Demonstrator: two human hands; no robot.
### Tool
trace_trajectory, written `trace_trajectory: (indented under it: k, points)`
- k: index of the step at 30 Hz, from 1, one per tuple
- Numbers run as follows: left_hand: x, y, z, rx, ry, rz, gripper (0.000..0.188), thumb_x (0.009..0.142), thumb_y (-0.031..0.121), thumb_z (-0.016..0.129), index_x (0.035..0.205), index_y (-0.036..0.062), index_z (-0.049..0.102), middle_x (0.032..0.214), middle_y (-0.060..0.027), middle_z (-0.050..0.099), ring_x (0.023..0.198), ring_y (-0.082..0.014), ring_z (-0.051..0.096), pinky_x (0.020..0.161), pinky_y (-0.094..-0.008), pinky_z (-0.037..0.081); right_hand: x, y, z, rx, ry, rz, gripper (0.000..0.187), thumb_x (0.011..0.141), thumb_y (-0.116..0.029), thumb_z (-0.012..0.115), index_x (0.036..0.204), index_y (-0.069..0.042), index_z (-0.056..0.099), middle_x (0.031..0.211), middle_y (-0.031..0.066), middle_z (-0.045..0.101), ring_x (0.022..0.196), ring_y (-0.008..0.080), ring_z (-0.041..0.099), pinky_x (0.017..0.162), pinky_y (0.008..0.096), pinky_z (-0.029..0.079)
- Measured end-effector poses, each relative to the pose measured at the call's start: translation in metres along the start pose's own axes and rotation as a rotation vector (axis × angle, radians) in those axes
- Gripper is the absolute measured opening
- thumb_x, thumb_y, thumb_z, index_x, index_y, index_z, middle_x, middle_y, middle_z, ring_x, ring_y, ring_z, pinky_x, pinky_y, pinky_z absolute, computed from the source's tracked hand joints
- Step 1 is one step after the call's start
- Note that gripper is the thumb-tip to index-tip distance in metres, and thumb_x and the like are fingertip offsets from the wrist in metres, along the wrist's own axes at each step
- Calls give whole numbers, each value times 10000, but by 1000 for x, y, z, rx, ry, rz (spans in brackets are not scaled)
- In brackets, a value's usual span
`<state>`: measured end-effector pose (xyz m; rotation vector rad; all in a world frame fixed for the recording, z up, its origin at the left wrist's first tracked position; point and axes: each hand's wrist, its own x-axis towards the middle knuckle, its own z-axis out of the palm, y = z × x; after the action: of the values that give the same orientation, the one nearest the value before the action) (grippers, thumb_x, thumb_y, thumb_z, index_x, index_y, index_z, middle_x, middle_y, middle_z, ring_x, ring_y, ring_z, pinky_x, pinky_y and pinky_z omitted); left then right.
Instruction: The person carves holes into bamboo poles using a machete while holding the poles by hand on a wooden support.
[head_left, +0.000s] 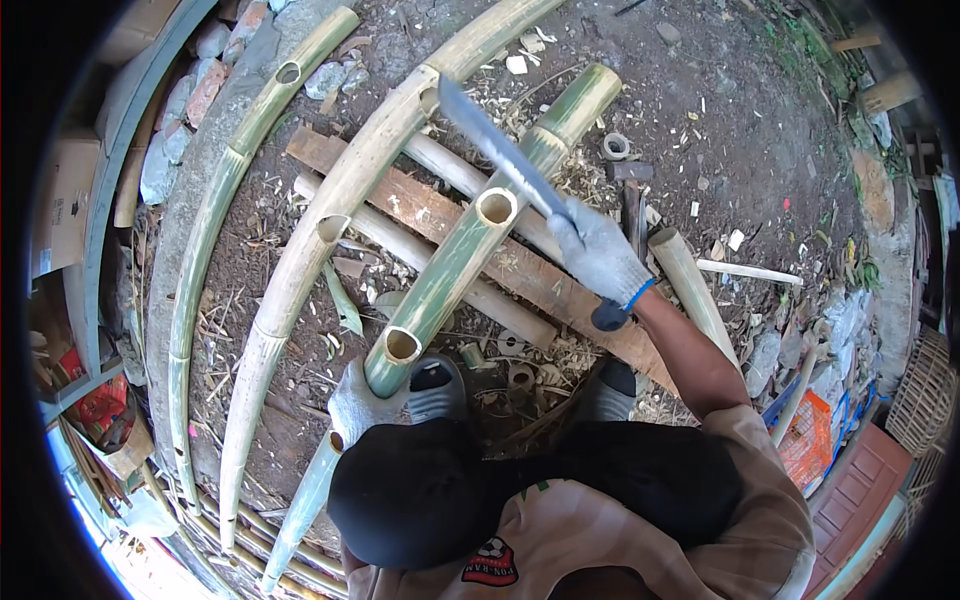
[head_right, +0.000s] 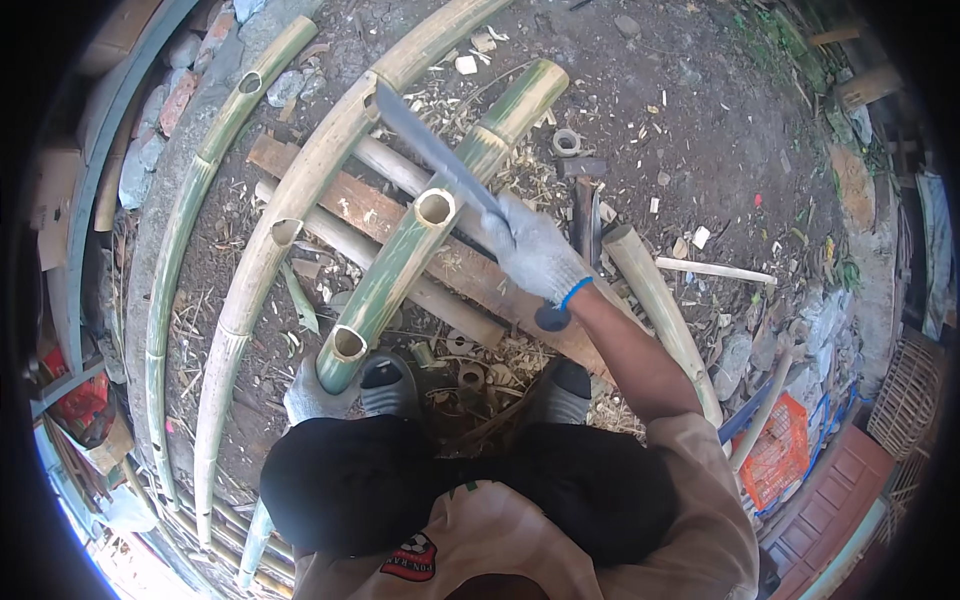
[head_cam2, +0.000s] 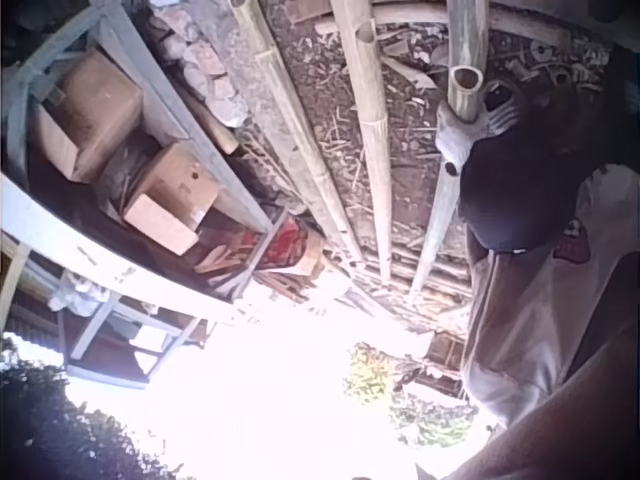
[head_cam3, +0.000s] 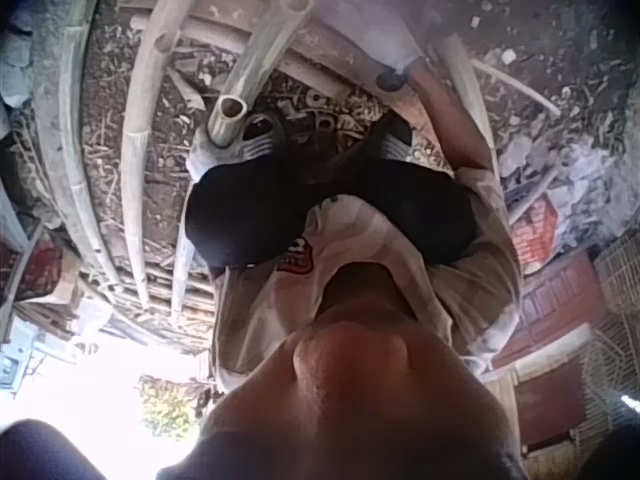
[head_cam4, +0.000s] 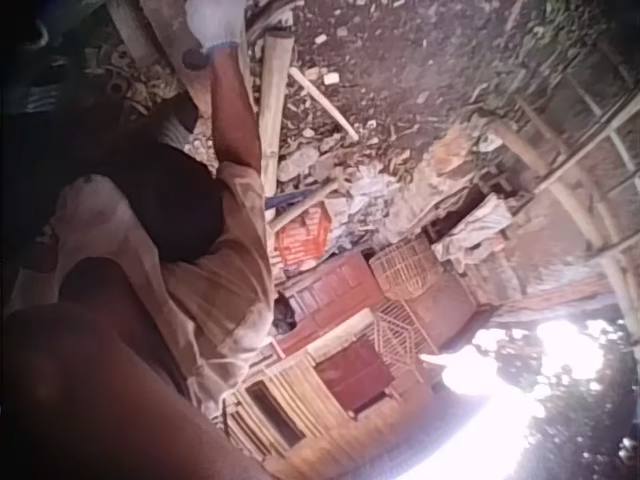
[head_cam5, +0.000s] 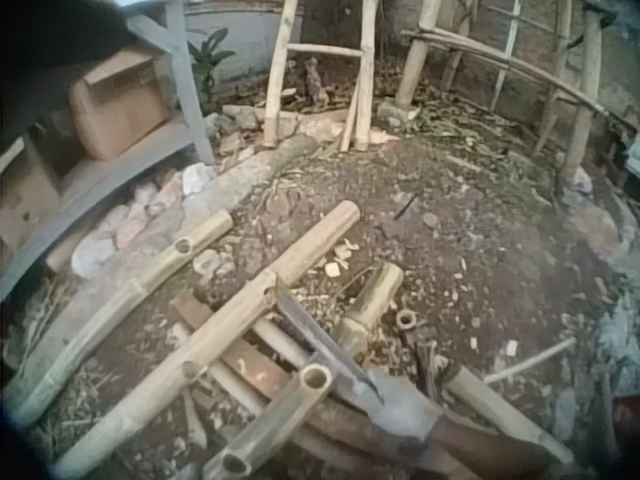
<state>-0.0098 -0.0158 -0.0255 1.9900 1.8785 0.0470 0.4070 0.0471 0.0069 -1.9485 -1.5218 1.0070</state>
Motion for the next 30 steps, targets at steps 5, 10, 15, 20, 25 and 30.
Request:
trace_trajectory:
  k: [5,10,15,20,25,30]
  points:
    - [-2,4,-5,-51,-32,-49,713,709,510,955,1199,72,677,1008,-225,774,923,-454,767,779,-524,620,0,2,8,-122,-150,-38,288,1116,-292,550,1123,-7,588,958,290,666,909,489,667,816,577,504]
    - [-1,19,-11,29,-35,-95,694,707,493,956,1197,83,685,957,-215,778,908,-440,776,779,-526,621,0,-8,9,6,80,-11,277,1119,-294,536,1124,-21,582,951,288,648,902,494,652,815,562,504]
    - [-3,5,-7,-60,-7,-38,654,715,504,938,1173,111,686,966,-221,773,899,-465,757,759,-549,611,3,-10,10,-75,-46,-91,248,1117,-275,533,1080,-36,593,946,281,647,869,473,660,790,552,506]
    - [-2,22,-14,6,-5,-89,635,710,502,938,1139,111,680,958,-209,771,902,-462,756,781,-553,607,12,-1,3,-93,-111,-34,285,1109,-300,539,1073,-25,604,928,282,664,890,471,671,795,550,508]
    - [-1,19,-10,21,1,-80,628,690,504,942,1105,110,681,930,-203,762,906,-457,753,787,-553,605,14,8,13,-52,-158,-35,288,1106,-299,529,1076,-25,614,912,270,690,868,477,683,785,561,502]
    - [-8,16,-4,20,44,-80,699,639,519,961,1123,91,695,976,-203,773,912,-459,760,789,-555,609,3,4,16,-13,-42,-107,295,1106,-288,523,1041,-22,633,850,240,678,828,416,690,781,514,522]
